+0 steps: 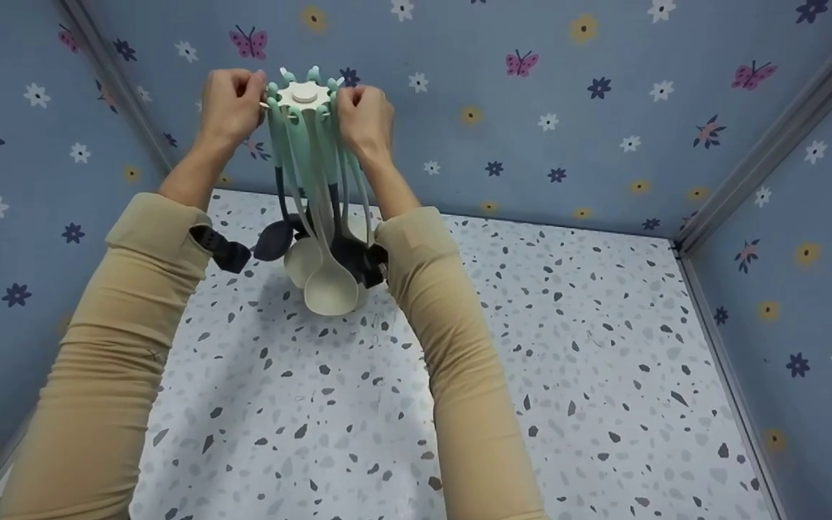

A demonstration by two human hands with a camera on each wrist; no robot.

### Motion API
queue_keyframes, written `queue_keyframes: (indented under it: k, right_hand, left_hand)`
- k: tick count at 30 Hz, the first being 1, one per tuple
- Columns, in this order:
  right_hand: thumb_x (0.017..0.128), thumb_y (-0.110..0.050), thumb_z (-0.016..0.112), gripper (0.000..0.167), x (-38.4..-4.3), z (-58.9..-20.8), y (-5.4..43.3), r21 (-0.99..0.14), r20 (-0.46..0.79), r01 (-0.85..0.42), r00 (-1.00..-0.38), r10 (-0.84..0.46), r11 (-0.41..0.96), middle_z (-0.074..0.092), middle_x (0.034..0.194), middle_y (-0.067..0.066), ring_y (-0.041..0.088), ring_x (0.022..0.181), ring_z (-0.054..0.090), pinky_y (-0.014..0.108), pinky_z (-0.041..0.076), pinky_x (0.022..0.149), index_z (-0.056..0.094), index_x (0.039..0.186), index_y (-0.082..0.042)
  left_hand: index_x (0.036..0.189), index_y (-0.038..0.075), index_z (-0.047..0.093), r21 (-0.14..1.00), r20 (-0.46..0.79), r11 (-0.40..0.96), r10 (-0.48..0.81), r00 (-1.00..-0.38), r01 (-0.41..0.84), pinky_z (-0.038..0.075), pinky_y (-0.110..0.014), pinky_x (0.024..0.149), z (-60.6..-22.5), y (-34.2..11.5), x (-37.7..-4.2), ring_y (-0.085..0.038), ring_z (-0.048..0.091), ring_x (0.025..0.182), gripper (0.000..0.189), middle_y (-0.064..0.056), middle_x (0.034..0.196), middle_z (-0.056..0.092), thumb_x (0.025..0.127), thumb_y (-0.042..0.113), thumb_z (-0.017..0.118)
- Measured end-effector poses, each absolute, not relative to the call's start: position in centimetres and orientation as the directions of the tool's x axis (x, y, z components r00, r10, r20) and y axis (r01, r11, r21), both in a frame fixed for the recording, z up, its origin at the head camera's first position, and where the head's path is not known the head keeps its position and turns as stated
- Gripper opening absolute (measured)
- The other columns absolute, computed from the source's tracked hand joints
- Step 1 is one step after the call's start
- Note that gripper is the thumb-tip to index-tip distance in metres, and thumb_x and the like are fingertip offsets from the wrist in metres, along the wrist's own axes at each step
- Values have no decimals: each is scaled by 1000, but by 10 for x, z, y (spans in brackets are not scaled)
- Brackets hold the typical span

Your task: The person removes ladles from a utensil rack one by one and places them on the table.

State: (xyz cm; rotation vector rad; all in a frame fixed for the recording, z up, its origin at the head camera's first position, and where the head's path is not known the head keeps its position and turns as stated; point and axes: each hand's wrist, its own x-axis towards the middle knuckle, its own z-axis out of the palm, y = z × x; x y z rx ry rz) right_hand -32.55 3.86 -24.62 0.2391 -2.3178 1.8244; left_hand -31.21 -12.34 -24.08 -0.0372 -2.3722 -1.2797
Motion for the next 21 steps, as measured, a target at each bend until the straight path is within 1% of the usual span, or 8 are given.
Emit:
queue_keyframes:
  k: [8,14,18,21]
  right_hand:
    - [89,-4,40,36,-323,-247,53,-945,255,-253,-967,-17,205,32,49,-1,8,41,29,20,26,40,37,53,-10]
    - [89,-4,40,37,-319,-249,69,-963,222,-217,-975,12,160,32,48,-1,8,41,30,19,27,39,36,52,-10]
    - [87,-3,40,38,-314,-248,79,-965,234,-227,-971,45,129,31,47,-1,7,39,28,19,25,38,35,50,-10]
    - [87,-2,40,38,-309,-247,87,-971,230,-225,-972,55,81,31,46,-1,7,39,27,19,23,37,35,50,-9]
  left_hand:
    - [57,11,35,775,410,575,-143,-901,262,27,-22,49,-245,-112,-312,-6,30,48,39,1,55,31,95,17,39]
    - [59,11,38,797,365,552,-113,-924,247,29,-21,50,-244,-98,-311,-7,35,52,37,1,58,35,95,18,39]
    - [59,11,40,788,374,553,-79,-924,271,29,-20,49,-241,-88,-308,-8,35,52,37,1,58,37,95,18,38]
    - [58,11,40,779,388,552,-51,-920,298,29,-20,49,-241,-81,-306,-8,34,51,38,0,57,36,95,17,39]
